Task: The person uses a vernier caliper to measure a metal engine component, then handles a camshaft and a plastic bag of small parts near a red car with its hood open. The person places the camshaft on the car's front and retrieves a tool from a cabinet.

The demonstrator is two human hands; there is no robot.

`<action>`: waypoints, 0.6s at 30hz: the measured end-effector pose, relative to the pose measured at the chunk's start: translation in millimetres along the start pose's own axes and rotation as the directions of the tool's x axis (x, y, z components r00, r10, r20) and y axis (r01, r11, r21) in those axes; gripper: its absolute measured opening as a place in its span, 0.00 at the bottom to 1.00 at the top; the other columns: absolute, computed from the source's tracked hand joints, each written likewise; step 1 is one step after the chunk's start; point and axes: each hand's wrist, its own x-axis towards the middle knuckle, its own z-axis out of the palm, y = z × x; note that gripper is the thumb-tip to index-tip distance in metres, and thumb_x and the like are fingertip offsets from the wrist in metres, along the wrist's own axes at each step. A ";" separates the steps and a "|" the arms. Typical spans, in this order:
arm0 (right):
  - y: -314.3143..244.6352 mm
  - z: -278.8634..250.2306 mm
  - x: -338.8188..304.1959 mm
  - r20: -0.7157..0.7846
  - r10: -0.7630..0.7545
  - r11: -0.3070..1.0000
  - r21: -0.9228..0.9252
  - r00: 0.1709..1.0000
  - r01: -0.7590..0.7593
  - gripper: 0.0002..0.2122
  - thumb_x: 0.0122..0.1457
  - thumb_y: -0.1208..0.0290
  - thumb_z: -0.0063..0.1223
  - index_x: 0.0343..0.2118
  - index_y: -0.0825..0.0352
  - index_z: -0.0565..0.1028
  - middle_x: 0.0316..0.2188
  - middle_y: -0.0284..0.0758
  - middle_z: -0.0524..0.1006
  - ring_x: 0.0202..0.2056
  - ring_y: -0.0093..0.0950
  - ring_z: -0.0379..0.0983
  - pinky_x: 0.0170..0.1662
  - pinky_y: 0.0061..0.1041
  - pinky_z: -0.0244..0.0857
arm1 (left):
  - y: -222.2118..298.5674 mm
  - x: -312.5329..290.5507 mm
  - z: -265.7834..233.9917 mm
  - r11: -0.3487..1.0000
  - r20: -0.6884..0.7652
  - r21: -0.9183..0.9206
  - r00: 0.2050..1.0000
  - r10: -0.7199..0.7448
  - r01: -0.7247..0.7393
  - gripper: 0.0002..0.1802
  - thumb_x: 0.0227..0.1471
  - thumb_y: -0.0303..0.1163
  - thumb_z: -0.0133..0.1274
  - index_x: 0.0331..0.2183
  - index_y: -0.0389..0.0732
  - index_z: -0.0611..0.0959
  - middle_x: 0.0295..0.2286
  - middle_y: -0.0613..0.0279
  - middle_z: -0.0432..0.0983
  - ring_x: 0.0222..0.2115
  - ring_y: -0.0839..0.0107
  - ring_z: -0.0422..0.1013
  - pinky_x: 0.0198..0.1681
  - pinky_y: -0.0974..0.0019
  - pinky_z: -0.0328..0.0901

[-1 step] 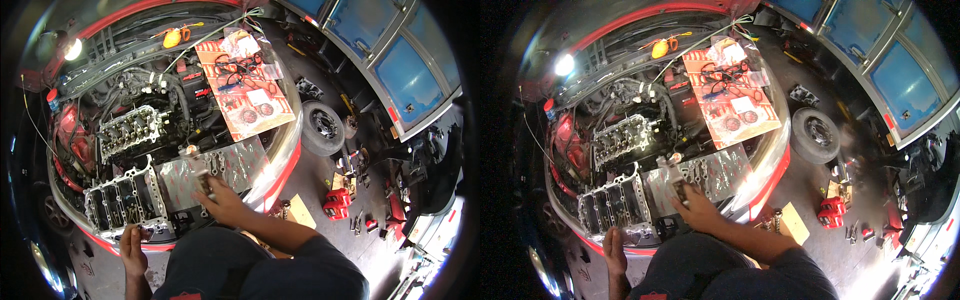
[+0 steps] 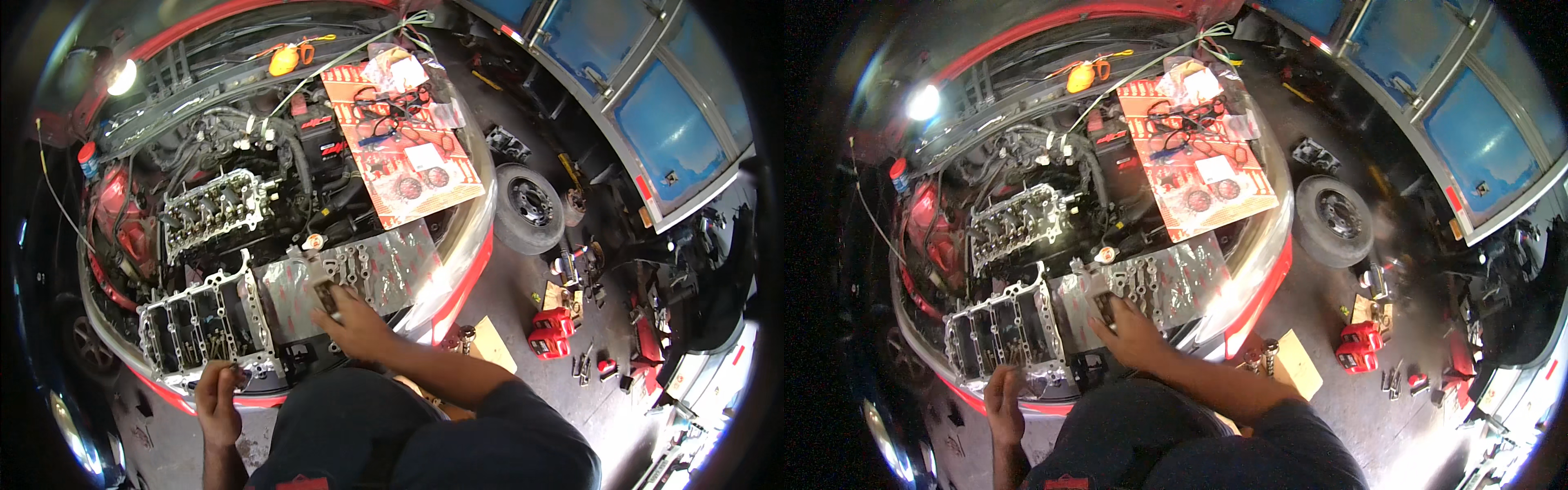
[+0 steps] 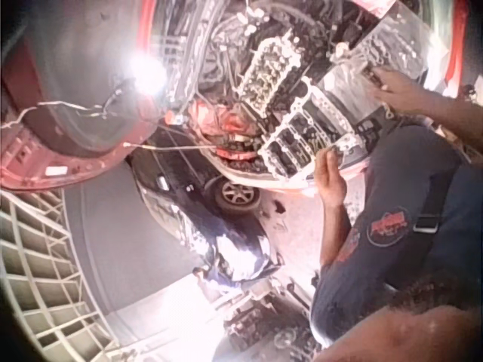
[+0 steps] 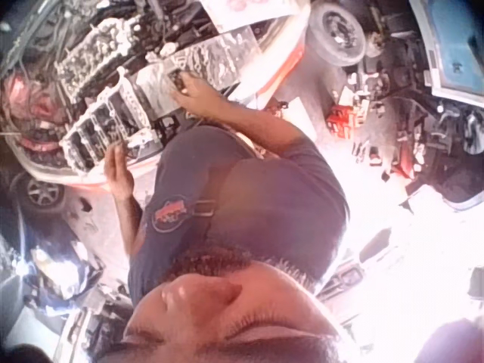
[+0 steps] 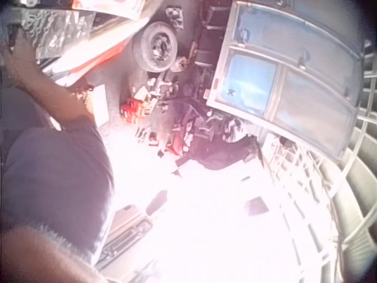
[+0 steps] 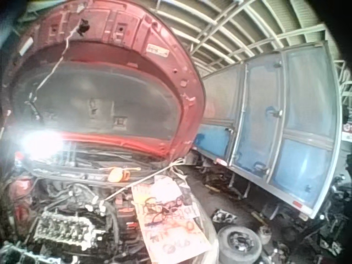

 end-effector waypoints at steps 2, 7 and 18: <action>10.9 33.3 31.4 0.002 0.057 0.997 -0.048 0.998 -0.057 0.23 0.61 0.55 0.46 0.43 0.77 0.67 0.43 0.56 0.70 0.45 0.50 0.69 0.47 0.44 0.65 | 1.6 0.4 4.1 0.990 0.050 0.112 0.996 0.075 -0.081 0.06 0.56 0.23 0.50 0.34 0.31 0.80 0.28 0.62 0.73 0.30 0.75 0.68 0.36 0.73 0.63; 36.5 95.5 92.5 -0.056 0.257 0.922 -0.286 0.965 -0.262 0.21 0.62 0.56 0.43 0.44 0.74 0.68 0.45 0.52 0.71 0.47 0.47 0.70 0.50 0.44 0.65 | -0.2 -4.7 9.5 0.967 0.053 0.218 0.991 0.124 -0.133 0.07 0.53 0.24 0.54 0.35 0.31 0.80 0.30 0.60 0.73 0.32 0.74 0.69 0.37 0.73 0.63; 35.1 98.4 101.0 0.107 0.292 0.862 -0.460 0.951 -0.213 0.22 0.58 0.61 0.52 0.47 0.76 0.67 0.42 0.52 0.75 0.45 0.42 0.75 0.45 0.38 0.71 | -56.2 -2.2 18.5 0.998 0.024 -0.009 0.998 -0.055 0.055 0.07 0.49 0.25 0.59 0.30 0.35 0.77 0.26 0.66 0.74 0.28 0.80 0.69 0.34 0.75 0.64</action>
